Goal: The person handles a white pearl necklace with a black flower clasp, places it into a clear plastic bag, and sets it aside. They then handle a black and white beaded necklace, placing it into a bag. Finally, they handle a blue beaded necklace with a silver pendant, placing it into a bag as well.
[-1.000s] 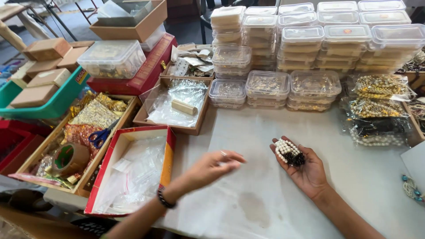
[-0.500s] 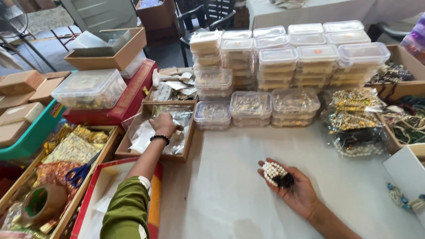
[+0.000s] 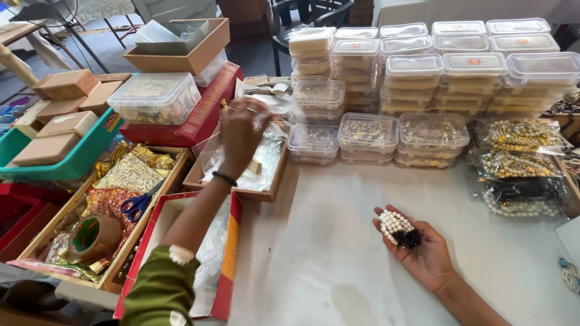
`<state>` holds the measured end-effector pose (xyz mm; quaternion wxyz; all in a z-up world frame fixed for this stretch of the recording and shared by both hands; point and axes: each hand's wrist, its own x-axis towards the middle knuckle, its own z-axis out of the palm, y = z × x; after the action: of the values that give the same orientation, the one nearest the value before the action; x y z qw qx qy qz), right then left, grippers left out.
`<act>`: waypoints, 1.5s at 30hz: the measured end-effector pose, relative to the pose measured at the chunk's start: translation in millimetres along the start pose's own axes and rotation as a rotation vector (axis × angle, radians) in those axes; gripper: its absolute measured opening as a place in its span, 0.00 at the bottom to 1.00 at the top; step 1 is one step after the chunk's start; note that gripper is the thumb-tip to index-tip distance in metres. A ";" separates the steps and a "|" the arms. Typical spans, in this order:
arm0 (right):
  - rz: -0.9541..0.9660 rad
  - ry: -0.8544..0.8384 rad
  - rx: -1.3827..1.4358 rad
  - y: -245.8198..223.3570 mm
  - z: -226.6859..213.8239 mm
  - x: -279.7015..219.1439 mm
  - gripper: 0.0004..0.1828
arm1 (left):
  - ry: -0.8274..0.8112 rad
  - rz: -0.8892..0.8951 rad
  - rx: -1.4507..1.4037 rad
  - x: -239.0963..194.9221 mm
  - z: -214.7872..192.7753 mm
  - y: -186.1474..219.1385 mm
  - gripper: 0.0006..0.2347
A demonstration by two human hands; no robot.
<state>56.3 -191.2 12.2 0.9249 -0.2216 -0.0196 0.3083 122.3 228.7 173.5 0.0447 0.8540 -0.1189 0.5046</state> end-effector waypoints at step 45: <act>-0.200 0.119 0.163 -32.4 -18.0 1.2 0.27 | -1.227 0.311 -0.516 -85.8 23.1 164.5 0.36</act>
<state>78.5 -220.8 9.5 0.9655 -0.1607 0.0384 0.2013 61.4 78.5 80.3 0.0983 0.9204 -0.3605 -0.1147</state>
